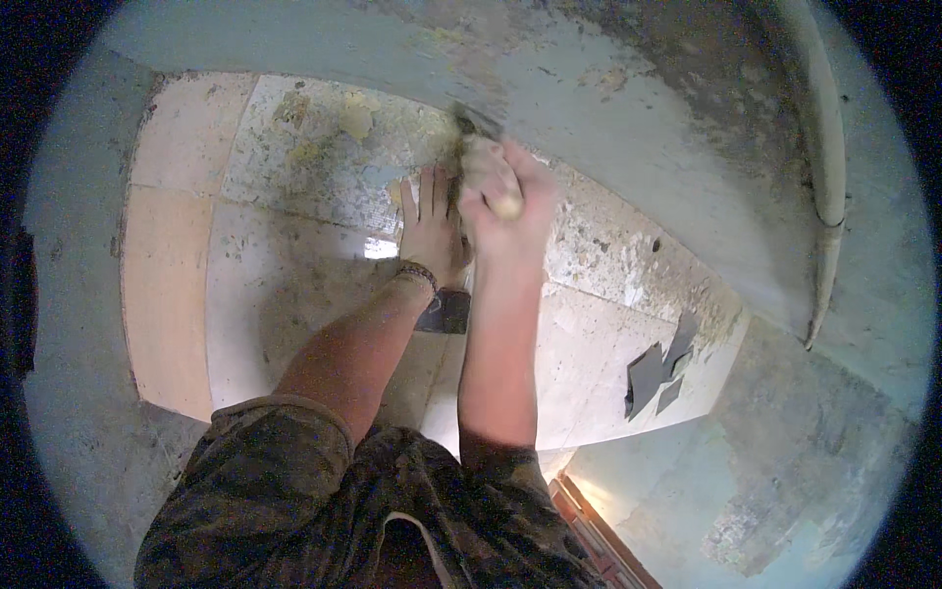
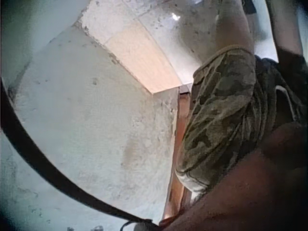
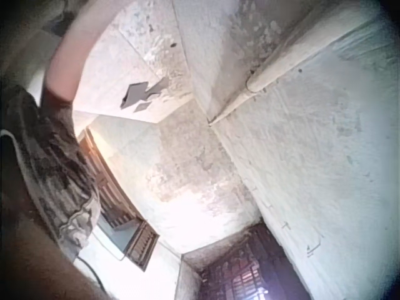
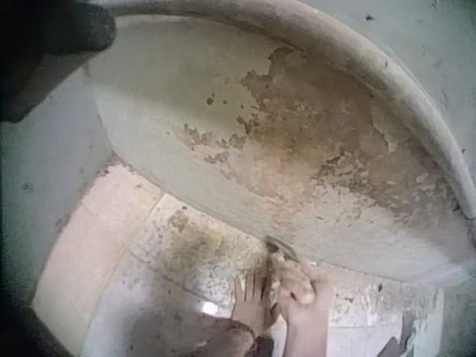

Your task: Scraping old paint or debris off a tiled surface and wall using a putty knife.

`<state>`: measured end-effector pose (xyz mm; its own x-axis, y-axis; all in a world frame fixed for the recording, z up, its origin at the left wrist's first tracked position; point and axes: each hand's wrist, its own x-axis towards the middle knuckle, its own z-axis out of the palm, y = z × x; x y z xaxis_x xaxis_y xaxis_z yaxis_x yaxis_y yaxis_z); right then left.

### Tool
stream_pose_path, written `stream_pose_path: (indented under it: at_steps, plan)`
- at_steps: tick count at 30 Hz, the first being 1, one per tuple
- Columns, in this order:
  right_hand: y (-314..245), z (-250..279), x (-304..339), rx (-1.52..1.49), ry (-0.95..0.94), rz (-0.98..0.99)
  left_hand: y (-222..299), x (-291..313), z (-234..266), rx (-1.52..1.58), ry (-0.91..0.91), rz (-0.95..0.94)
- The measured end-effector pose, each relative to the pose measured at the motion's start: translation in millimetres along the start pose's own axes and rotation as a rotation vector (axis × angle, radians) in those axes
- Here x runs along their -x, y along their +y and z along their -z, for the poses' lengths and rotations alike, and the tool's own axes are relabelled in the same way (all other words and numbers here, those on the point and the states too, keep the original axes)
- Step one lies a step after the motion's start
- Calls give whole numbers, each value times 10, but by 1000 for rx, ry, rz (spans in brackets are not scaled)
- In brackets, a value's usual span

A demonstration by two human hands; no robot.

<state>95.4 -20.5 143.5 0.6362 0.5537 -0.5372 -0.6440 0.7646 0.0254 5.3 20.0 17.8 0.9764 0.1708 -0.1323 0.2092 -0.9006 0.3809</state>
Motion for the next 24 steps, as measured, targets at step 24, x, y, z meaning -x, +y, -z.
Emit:
stream_pose_path:
  at_steps: [24]
  plan:
    - [204, 114, -100, 302, -40, 135, 29, -124, -448, -362, 20, 2]
